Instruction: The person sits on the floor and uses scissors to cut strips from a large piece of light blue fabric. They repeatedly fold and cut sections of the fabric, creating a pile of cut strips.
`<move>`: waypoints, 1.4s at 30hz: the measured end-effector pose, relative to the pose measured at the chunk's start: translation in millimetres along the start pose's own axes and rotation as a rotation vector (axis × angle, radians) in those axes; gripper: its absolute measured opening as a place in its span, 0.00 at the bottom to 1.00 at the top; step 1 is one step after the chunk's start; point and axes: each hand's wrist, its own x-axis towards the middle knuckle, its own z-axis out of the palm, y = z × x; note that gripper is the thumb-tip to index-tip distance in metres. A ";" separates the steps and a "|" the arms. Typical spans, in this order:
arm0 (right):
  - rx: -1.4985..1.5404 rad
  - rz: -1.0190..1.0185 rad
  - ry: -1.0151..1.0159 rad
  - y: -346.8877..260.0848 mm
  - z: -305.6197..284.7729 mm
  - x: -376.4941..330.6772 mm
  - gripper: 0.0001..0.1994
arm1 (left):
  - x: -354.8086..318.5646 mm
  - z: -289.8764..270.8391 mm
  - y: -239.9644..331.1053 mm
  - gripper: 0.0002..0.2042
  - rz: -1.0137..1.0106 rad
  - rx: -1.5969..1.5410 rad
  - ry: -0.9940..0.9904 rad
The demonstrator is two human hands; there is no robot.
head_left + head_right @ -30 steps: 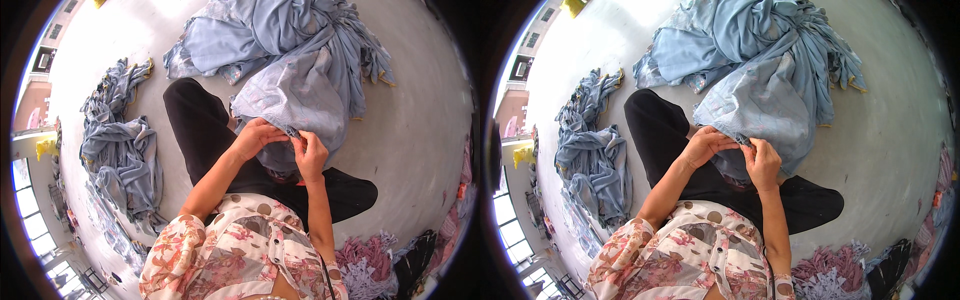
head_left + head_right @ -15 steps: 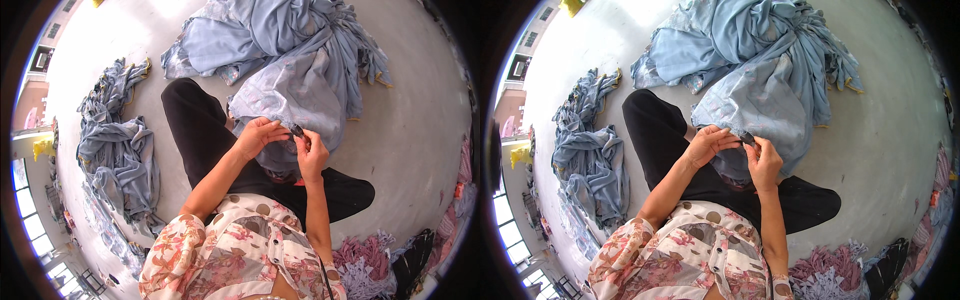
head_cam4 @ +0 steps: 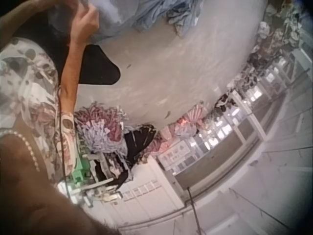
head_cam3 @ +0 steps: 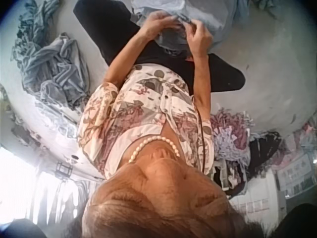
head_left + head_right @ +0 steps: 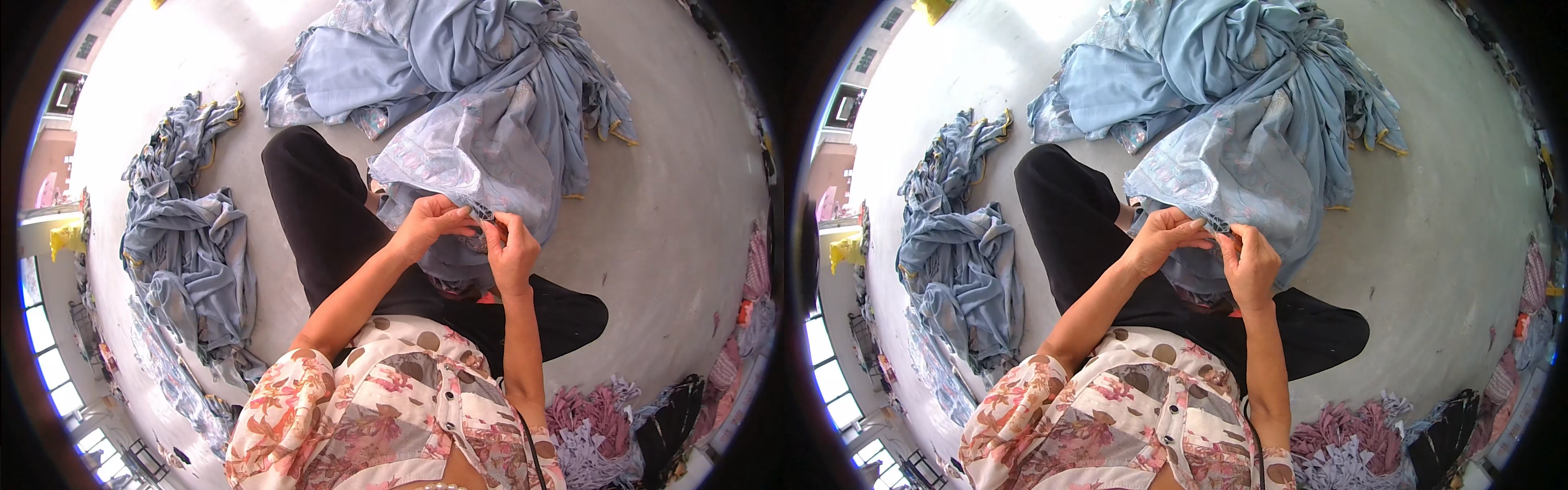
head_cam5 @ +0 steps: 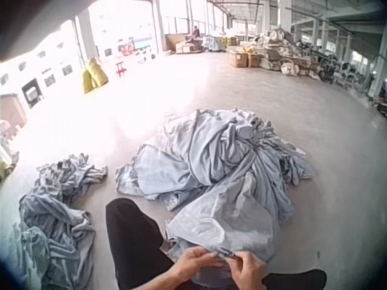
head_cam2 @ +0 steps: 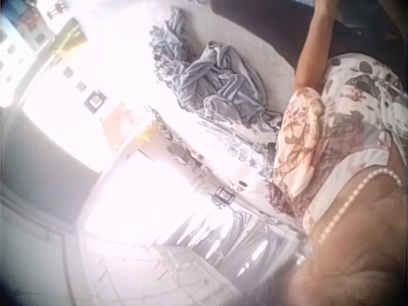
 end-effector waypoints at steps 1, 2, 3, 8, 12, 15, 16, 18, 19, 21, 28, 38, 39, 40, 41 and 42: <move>-0.005 0.021 -0.002 1.1 -0.1 -0.8 0.11 | 0.5 0.0 -0.6 0.09 0.001 0.009 -0.012; -0.011 0.043 -0.004 2.9 0.0 -2.4 0.11 | 0.7 0.8 -0.2 0.09 -0.004 0.014 -0.010; -0.015 0.063 -0.007 3.3 0.1 -3.7 0.11 | -0.2 1.5 0.6 0.09 -0.007 0.018 -0.005; 0.062 0.137 -0.041 -0.1 -6.8 -5.9 0.11 | 1.4 0.6 -4.3 0.09 0.009 0.028 0.007; 0.036 0.096 -0.062 0.7 -7.1 -5.4 0.11 | 1.3 6.7 -6.7 0.09 0.047 0.079 -0.016; 0.023 0.054 -0.049 1.1 -7.2 -4.1 0.11 | 0.5 9.7 -7.9 0.09 0.043 0.099 -0.036; 0.040 0.083 -0.034 2.4 -6.1 -5.4 0.11 | 0.6 10.1 -8.2 0.10 0.034 0.100 -0.041; 0.073 0.141 -0.007 5.5 -3.2 -9.7 0.10 | 1.2 9.4 -9.4 0.09 0.012 0.104 -0.032; 0.098 0.175 -0.008 5.5 -4.5 -10.2 0.10 | 1.5 9.0 -10.0 0.09 0.001 0.105 -0.027; 0.150 0.243 -0.010 3.8 -8.7 -9.4 0.10 | 2.5 8.6 -10.3 0.09 0.014 0.041 0.001; 0.080 0.167 -0.057 4.3 -10.1 -11.3 0.11 | 3.2 9.7 -13.1 0.10 0.056 0.087 -0.006; -0.075 0.037 -0.056 -1.5 -10.2 -4.0 0.10 | 2.0 14.8 -28.2 0.10 0.057 0.139 -0.033; -0.100 0.028 -0.063 1.4 -9.8 -5.9 0.10 | 2.1 15.7 -28.9 0.10 0.061 0.119 -0.029; -0.124 0.019 -0.069 2.8 -9.7 -7.3 0.09 | 2.2 16.9 -29.4 0.10 0.066 0.099 -0.025; -0.013 0.120 -0.027 2.0 -9.7 -8.7 0.09 | 2.3 18.1 -29.6 0.10 0.071 0.080 -0.022; 0.099 0.220 0.015 0.9 -9.4 -10.7 0.09 | 2.3 19.5 -29.2 0.10 0.067 0.087 -0.014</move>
